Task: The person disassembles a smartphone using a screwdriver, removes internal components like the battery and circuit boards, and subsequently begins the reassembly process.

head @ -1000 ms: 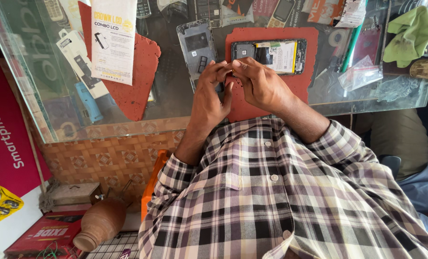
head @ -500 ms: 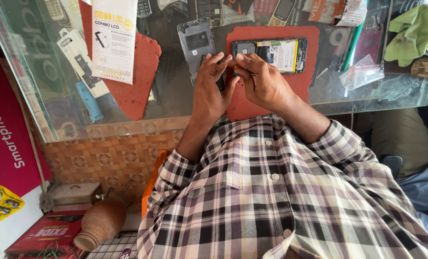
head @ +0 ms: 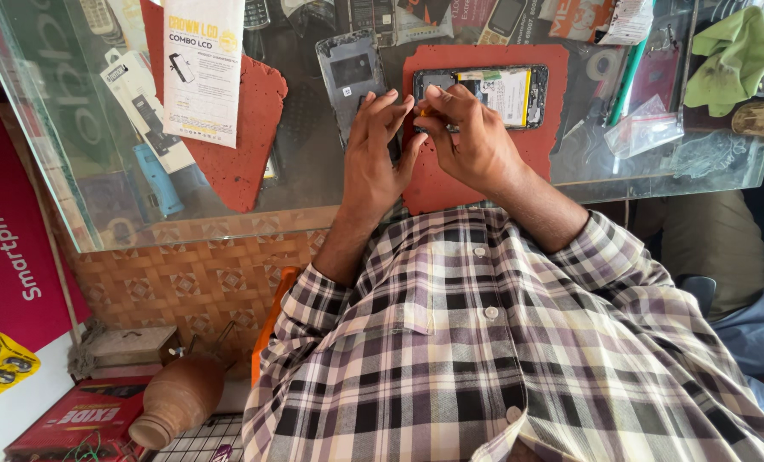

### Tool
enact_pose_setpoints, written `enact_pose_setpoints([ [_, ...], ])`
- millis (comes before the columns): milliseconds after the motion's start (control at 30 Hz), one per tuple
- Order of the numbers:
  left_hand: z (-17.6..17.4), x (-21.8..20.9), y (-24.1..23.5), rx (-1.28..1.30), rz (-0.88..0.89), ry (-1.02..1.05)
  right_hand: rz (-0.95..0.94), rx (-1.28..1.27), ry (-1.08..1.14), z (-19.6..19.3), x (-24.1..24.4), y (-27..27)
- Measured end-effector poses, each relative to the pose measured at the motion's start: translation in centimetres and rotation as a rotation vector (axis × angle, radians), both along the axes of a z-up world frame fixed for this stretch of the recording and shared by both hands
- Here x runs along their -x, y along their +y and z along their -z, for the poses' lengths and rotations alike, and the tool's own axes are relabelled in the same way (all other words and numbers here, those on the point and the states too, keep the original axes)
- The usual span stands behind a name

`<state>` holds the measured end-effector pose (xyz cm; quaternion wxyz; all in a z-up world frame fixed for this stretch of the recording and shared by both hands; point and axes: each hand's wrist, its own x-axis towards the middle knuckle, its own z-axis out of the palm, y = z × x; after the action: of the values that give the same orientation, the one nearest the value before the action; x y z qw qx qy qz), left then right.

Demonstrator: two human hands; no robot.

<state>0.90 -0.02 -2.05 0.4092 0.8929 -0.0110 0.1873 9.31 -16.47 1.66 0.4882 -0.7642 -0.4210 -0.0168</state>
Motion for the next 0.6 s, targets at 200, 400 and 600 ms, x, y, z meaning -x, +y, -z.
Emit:
enact_pose_setpoints([
  [200,-0.7,0.0,0.1,0.018,0.004,0.012,0.005,0.076,-0.171,-1.5,-0.5,0.3],
  [400,-0.1,-0.1,0.2,0.001,0.004,-0.027,-0.015,0.105,-0.128,0.1,0.1,0.3],
  [600,-0.5,0.0,0.4,-0.016,0.001,0.012,-0.071,0.022,-0.122,0.1,0.1,0.4],
])
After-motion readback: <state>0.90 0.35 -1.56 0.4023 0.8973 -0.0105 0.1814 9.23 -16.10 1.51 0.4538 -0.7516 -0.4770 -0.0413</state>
